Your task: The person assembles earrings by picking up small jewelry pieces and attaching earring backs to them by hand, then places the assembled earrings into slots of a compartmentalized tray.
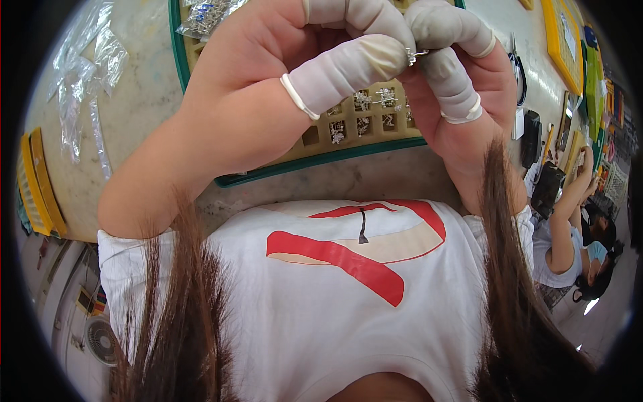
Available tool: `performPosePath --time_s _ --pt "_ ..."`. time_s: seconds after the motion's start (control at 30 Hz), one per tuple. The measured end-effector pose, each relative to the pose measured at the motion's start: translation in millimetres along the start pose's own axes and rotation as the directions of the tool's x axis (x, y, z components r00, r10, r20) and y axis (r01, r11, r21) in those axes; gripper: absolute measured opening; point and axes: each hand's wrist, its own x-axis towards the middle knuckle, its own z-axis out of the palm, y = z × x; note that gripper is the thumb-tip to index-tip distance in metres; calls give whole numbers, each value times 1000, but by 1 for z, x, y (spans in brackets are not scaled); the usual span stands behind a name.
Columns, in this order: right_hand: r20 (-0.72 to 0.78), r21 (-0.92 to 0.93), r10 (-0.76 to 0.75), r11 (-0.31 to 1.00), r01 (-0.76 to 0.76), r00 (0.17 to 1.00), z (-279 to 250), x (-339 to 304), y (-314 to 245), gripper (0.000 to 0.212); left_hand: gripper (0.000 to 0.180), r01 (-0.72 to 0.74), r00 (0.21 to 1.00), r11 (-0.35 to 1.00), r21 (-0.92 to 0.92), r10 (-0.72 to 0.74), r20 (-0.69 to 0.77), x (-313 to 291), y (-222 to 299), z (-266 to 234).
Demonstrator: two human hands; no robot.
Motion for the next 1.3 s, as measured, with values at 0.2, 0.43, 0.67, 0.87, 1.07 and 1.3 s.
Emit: performPosePath --time_s 0.2,0.43,0.67,0.87,1.07,1.3 --pt "-34 -193 -72 979 64 997 -2 -4 3 11 14 -23 998 991 -131 30 48 2 -11 -6" --pt "-28 -137 -81 988 77 996 -3 -2 7 11 14 20 998 994 -109 -14 54 2 -3 -4" --pt "-52 -29 -38 999 36 998 -3 -4 12 13 15 71 997 996 -60 -72 -21 -1 0 2" --pt "-61 92 137 987 -131 989 5 -5 -6 18 15 45 999 999 -28 -45 -20 1 0 3" --pt "-73 258 122 961 -99 990 4 -3 7 28 17 -55 997 993 -108 60 48 1 -17 -12" --pt "-29 241 116 965 -106 993 -4 -3 10 29 18 -59 995 987 -152 70 69 4 -11 -6"
